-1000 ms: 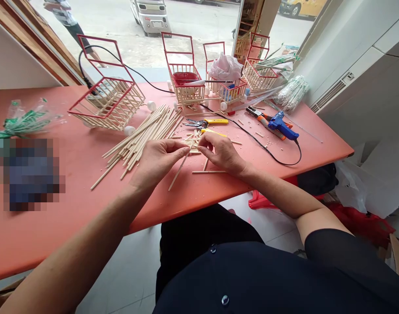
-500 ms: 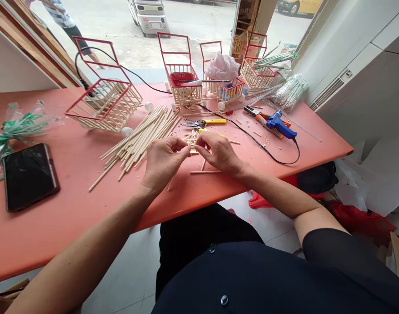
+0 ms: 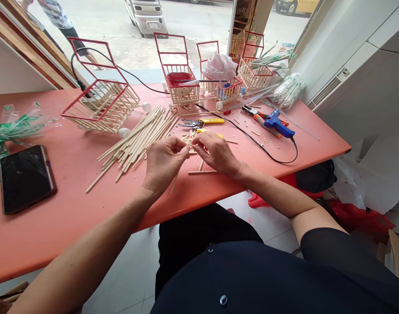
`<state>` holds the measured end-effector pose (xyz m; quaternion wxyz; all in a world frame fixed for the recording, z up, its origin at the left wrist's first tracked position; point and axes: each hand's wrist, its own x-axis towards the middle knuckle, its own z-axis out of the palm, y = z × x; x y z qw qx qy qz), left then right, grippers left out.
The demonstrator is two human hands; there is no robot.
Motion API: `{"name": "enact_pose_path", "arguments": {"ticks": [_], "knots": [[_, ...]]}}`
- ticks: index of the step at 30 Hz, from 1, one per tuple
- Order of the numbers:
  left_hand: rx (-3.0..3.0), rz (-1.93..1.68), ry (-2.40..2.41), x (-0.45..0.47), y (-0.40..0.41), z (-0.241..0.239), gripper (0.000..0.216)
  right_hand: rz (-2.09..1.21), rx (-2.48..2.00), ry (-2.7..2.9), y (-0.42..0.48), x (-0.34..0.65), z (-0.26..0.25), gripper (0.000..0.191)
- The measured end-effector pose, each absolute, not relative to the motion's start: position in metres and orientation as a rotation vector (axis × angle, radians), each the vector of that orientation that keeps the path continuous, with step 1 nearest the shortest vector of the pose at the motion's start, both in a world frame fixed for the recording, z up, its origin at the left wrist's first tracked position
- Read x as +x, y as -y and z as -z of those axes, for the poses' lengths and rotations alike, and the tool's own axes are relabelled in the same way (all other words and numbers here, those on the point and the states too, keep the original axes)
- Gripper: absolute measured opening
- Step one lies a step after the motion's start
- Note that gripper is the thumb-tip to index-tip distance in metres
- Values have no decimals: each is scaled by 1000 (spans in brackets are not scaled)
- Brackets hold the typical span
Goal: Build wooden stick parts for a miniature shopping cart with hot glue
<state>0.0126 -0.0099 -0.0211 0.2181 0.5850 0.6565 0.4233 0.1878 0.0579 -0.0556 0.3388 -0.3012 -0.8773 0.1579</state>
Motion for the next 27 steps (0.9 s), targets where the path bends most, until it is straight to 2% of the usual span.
{"name": "enact_pose_path", "arguments": {"ticks": [27], "knots": [[1605,-1198,-1740,12,13,27,12,-342,-750,2357,-55,189,55,28]]}}
